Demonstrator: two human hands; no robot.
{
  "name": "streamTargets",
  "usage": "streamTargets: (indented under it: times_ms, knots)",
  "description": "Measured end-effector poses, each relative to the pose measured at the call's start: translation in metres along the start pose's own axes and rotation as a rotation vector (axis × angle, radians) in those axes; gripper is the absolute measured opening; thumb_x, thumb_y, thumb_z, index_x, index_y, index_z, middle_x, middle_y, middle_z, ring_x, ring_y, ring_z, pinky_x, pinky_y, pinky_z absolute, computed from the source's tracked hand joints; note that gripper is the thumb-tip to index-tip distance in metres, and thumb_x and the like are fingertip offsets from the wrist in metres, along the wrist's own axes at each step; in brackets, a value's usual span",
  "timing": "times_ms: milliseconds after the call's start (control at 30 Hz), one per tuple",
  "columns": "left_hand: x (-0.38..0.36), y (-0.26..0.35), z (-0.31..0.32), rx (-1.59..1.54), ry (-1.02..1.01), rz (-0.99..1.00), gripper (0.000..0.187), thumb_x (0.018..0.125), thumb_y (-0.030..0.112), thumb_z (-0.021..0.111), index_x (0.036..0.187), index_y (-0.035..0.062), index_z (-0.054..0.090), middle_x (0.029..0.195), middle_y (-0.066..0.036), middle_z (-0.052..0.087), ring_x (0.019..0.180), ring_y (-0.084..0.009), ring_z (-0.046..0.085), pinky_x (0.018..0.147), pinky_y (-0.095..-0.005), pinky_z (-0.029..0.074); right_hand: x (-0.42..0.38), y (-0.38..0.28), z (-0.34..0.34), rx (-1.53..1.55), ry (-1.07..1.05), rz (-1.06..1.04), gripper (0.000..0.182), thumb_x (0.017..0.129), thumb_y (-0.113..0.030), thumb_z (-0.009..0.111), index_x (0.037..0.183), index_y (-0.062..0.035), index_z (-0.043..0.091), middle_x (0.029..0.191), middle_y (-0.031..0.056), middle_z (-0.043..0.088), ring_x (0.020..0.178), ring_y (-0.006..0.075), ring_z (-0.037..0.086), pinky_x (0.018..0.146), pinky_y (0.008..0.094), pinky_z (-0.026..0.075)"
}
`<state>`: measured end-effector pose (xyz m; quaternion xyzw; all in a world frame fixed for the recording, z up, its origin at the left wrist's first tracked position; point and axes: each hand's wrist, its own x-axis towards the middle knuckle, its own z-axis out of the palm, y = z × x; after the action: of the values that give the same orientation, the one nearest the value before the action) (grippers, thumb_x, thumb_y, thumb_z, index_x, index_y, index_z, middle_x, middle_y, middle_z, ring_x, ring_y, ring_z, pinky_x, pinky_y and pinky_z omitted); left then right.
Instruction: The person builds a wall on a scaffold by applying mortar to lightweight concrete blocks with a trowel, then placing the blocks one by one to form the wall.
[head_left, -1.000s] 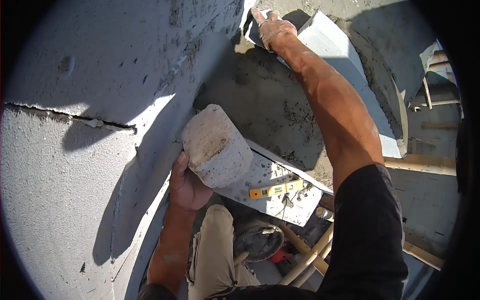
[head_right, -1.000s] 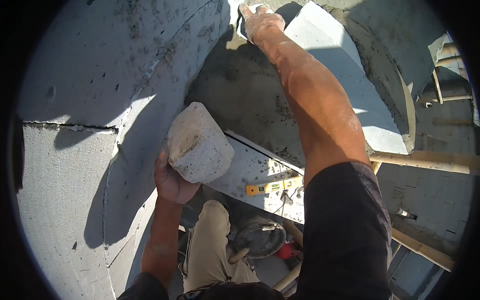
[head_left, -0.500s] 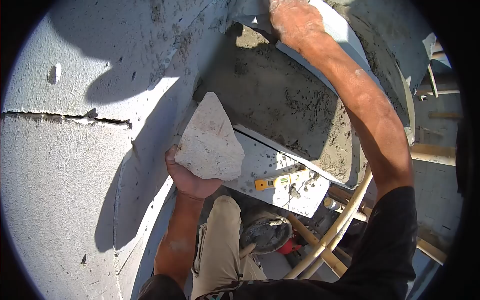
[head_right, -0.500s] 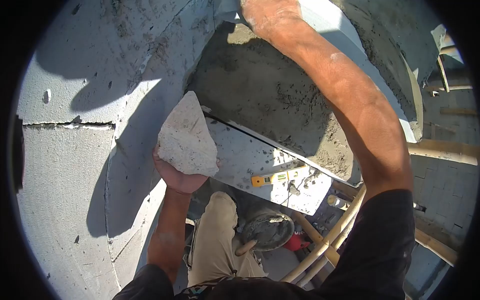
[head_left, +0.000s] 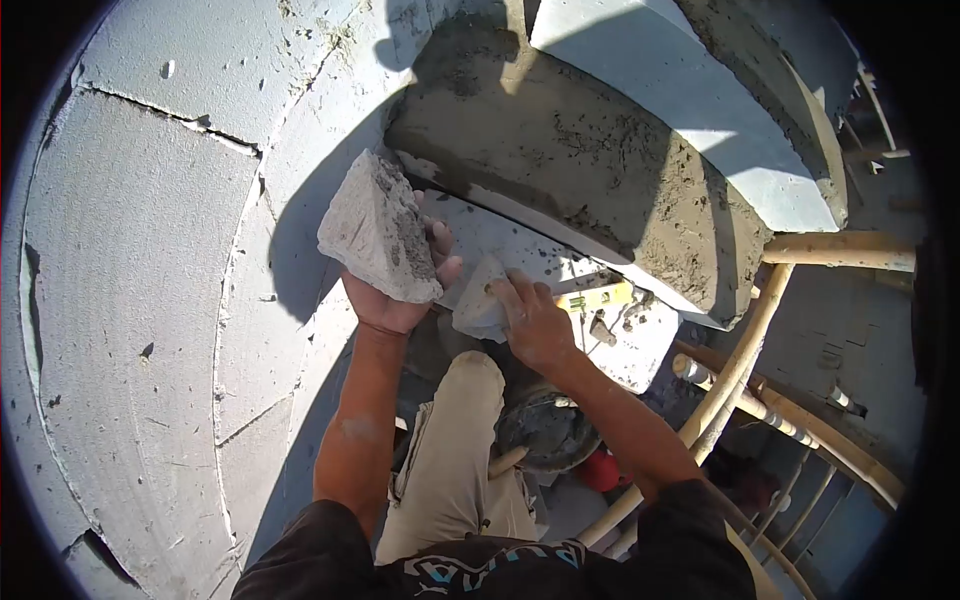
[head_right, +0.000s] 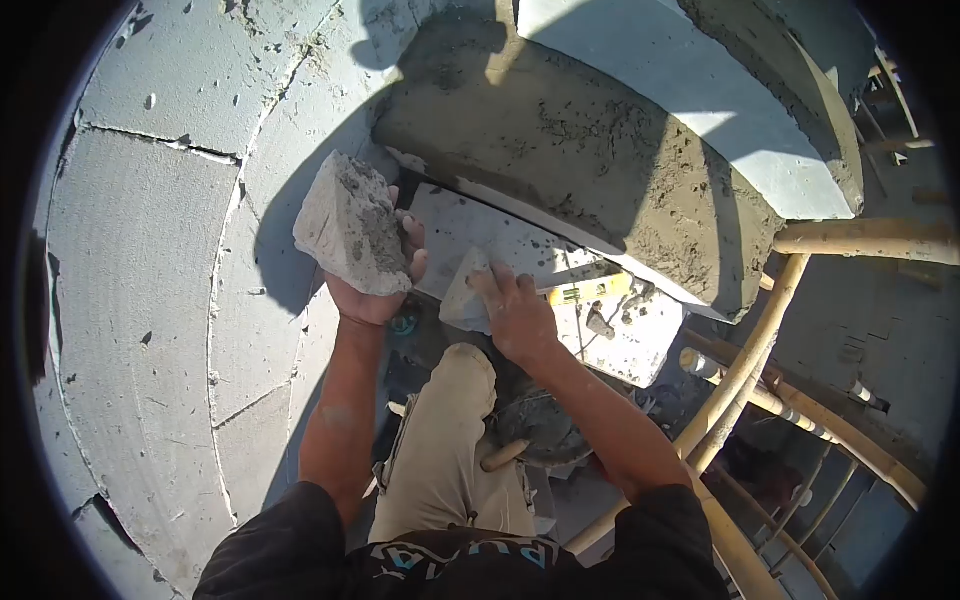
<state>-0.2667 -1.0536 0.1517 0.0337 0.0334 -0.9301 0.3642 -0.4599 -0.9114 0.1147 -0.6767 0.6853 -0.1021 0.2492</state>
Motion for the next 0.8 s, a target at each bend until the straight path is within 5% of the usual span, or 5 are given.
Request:
streamTargets:
  times_ms: [267,467,567,667,800]
  knots:
    - [0.011,-0.004,0.013,0.116,0.014,0.041,0.064,0.099,0.059,0.029,0.136,0.0159,0.057,0.133,-0.013,0.061,0.127,-0.0326,0.053,0.113,-0.0655,0.025,0.040,-0.017,0.009,-0.161,-0.071,0.123,0.067,0.089,-0.019,0.063,0.150,-0.0179,0.037,0.141,0.0197,0.047,0.125,0.0431,0.050,0.091,0.0444,0.055]
    - [0.036,0.001,0.029,0.283,0.157,0.092,0.050,0.101,0.049,0.038,0.134,0.0168,0.056,0.120,-0.012,0.066,0.109,-0.0328,0.064,0.097,-0.0669,0.045,0.033,-0.037,-0.095,1.142,0.063,0.297,0.085,0.082,-0.047,0.074,0.142,0.0049,0.042,0.135,0.0278,0.052,0.128,0.0356,0.052,0.102,0.0432,0.046]
    - [0.069,0.014,0.020,0.654,0.165,0.098,0.047,0.103,0.044,0.037,0.135,0.0123,0.054,0.118,-0.014,0.065,0.106,-0.0334,0.065,0.094,-0.0618,0.051,0.055,-0.050,-0.093,0.820,0.185,0.025,0.093,0.079,-0.047,0.080,0.141,0.0083,0.040,0.129,0.0241,0.057,0.124,0.0327,0.055,0.106,0.0408,0.041]
    - [0.091,0.008,0.055,0.911,0.249,0.159,0.058,0.105,0.049,0.031,0.136,0.0051,0.052,0.122,-0.017,0.064,0.104,-0.0331,0.067,0.091,-0.0516,0.056,0.072,-0.062,-0.104,0.980,0.257,-0.025,0.099,0.079,-0.051,0.080,0.143,0.0093,0.036,0.132,0.0255,0.054,0.126,0.0294,0.051,0.108,0.0416,0.039]
    - [0.117,0.028,0.074,0.840,0.288,0.192,0.068,0.105,0.056,0.025,0.139,0.0021,0.048,0.128,-0.018,0.061,0.109,-0.0330,0.065,0.093,-0.0473,0.055,0.114,-0.059,-0.088,1.526,0.501,0.020,0.079,0.077,-0.022,0.085,0.133,0.0054,0.038,0.124,0.0234,0.057,0.118,0.0297,0.056,0.100,0.0378,0.046]
